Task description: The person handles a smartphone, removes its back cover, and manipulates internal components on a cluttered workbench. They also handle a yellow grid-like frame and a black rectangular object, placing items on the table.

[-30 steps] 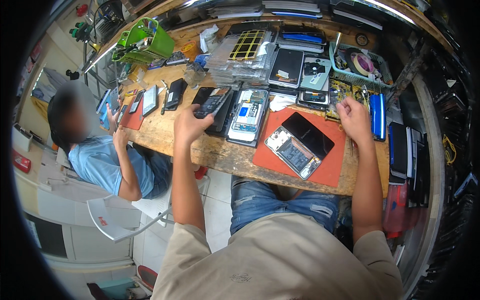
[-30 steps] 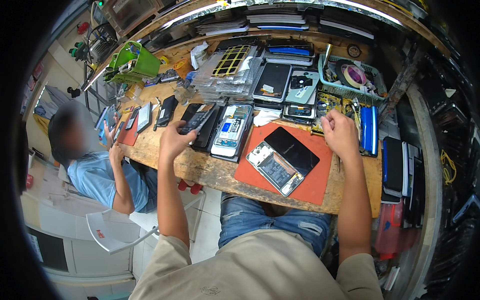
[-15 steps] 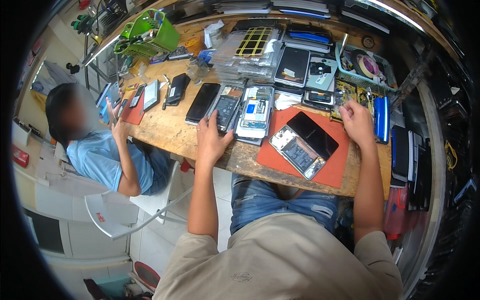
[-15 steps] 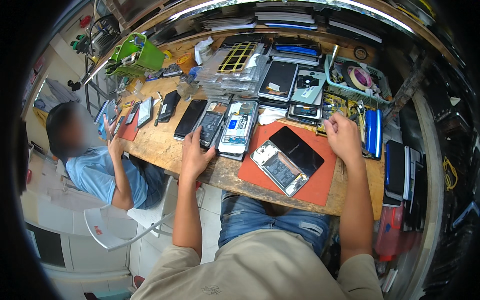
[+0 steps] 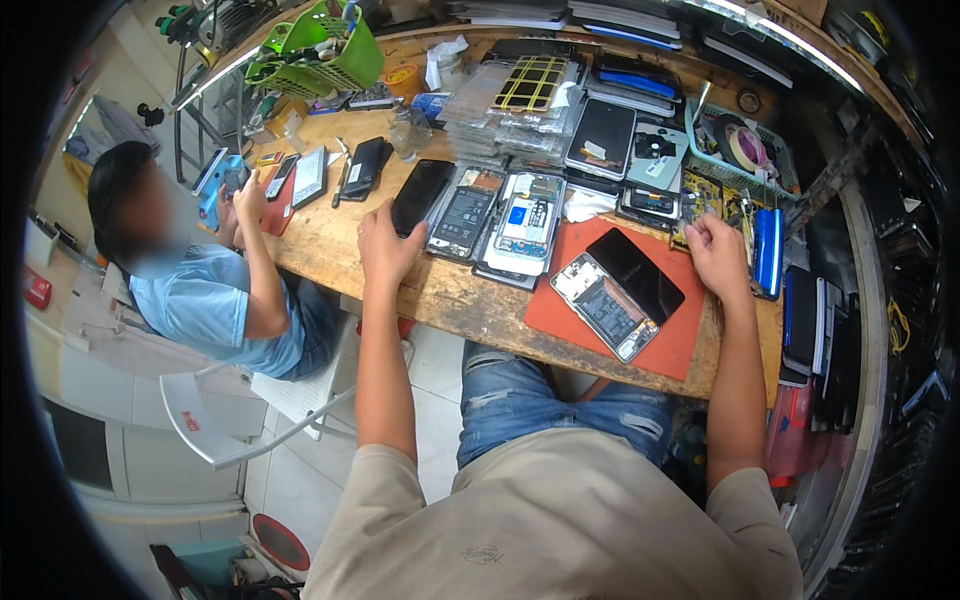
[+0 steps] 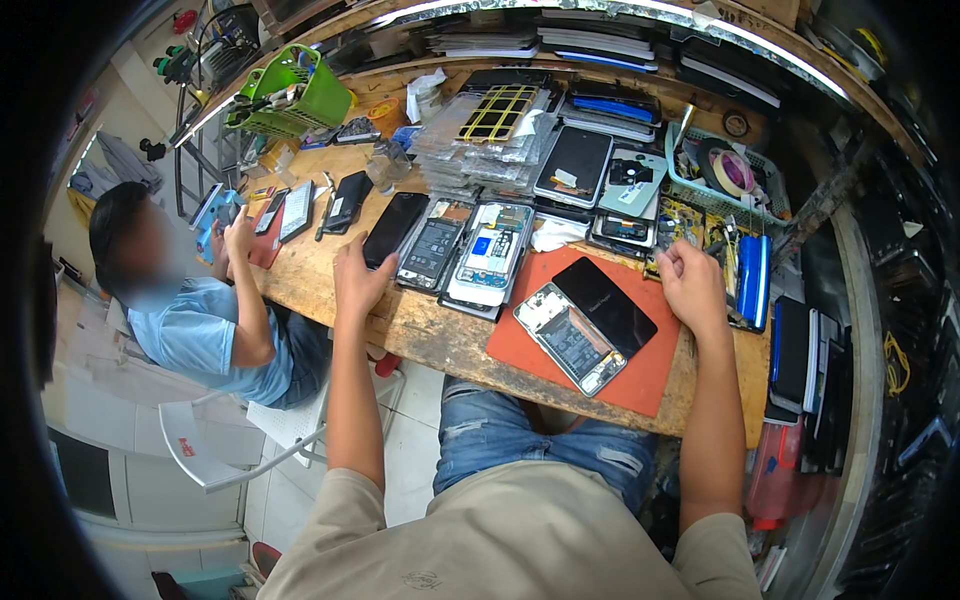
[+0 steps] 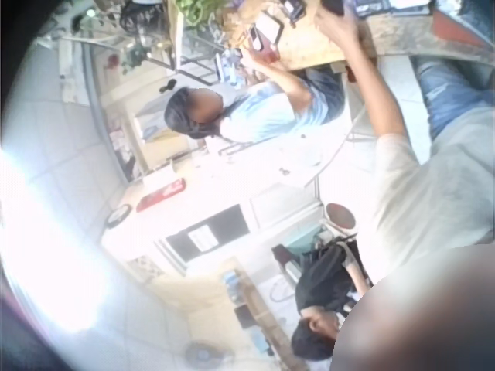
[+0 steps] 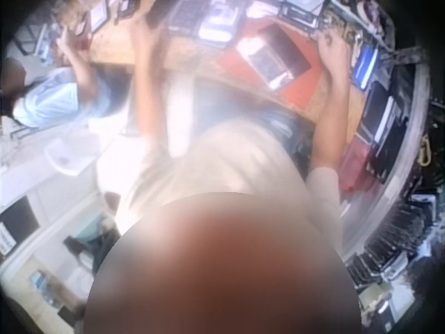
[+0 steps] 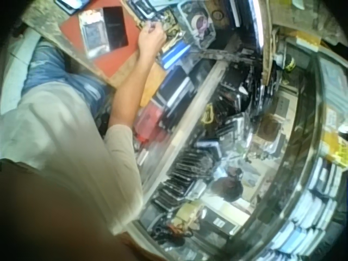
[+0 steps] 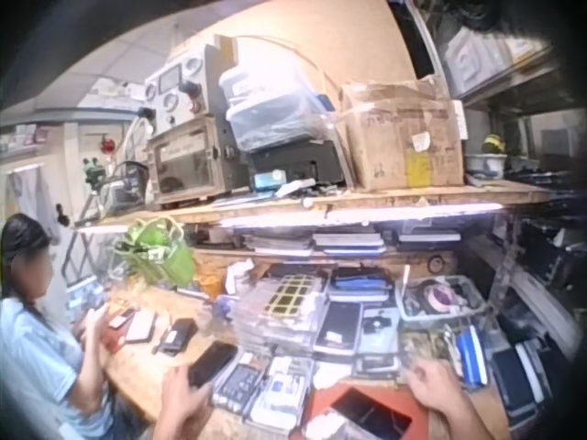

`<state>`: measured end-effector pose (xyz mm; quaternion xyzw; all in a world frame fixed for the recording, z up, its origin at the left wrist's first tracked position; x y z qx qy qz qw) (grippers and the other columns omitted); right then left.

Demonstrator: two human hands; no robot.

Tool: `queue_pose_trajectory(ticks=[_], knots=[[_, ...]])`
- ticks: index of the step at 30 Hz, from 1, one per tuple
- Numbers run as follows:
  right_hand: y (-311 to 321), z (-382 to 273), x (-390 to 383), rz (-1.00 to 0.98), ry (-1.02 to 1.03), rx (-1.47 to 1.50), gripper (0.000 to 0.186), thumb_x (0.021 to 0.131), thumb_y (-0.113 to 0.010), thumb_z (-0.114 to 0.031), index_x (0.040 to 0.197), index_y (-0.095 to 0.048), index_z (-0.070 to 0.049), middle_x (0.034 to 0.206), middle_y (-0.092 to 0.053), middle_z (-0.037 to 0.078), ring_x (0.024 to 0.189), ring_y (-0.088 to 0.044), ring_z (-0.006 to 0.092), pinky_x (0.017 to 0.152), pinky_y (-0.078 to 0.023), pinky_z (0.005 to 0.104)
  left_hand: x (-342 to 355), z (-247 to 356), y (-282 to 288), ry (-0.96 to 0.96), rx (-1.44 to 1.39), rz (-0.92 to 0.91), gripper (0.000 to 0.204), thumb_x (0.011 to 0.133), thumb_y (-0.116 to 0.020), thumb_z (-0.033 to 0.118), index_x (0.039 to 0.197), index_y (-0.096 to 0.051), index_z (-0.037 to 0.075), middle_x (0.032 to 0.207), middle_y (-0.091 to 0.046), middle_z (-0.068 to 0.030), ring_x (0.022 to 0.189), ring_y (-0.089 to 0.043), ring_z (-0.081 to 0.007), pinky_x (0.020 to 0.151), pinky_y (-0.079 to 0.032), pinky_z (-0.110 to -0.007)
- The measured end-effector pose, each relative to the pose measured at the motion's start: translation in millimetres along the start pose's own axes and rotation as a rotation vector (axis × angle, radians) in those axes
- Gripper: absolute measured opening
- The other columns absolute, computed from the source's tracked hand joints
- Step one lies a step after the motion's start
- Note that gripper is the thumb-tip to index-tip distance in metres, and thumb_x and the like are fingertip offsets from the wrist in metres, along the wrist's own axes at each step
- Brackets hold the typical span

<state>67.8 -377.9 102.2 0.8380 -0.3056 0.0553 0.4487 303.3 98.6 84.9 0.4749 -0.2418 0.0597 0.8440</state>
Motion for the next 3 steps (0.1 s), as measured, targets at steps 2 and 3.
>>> queue_pose_trajectory(ticks=[2, 3], knots=[[-0.3, -0.8, 0.0, 0.007, 0.006, 0.008, 0.022, 0.094, -0.074, -0.02, 0.088, -0.067, 0.0, 0.068, -0.065, 0.015, 0.062, -0.064, 0.0308, 0.061, -0.049, 0.0422, 7.5, -10.3, -9.3, 0.052, 0.051, -0.122, 0.07, 0.084, -0.084, 0.038, 0.139, -0.064, -0.001, 0.132, -0.065, -0.0242, 0.125, -0.06, -0.0423, 0.11, -0.046, -0.048], [-0.2, 2.6, 0.2, 0.001, -0.013, 0.017, 0.023, 0.094, -0.074, -0.02, 0.088, -0.067, 0.0, 0.068, -0.065, 0.015, 0.062, -0.064, 0.0306, 0.061, -0.049, 0.0421, 10.7, -15.8, -14.6, 0.098, 0.069, -0.189, 0.073, 0.084, -0.084, 0.037, 0.143, -0.061, 0.0, 0.135, -0.065, -0.0234, 0.128, -0.059, -0.042, 0.112, -0.044, -0.047]])
Point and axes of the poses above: each hand's wrist, its own x-axis towards the middle knuckle, its own y-axis out of the back of the hand, z = x × y, the point moved 10 cm from there along x, towards the middle knuckle
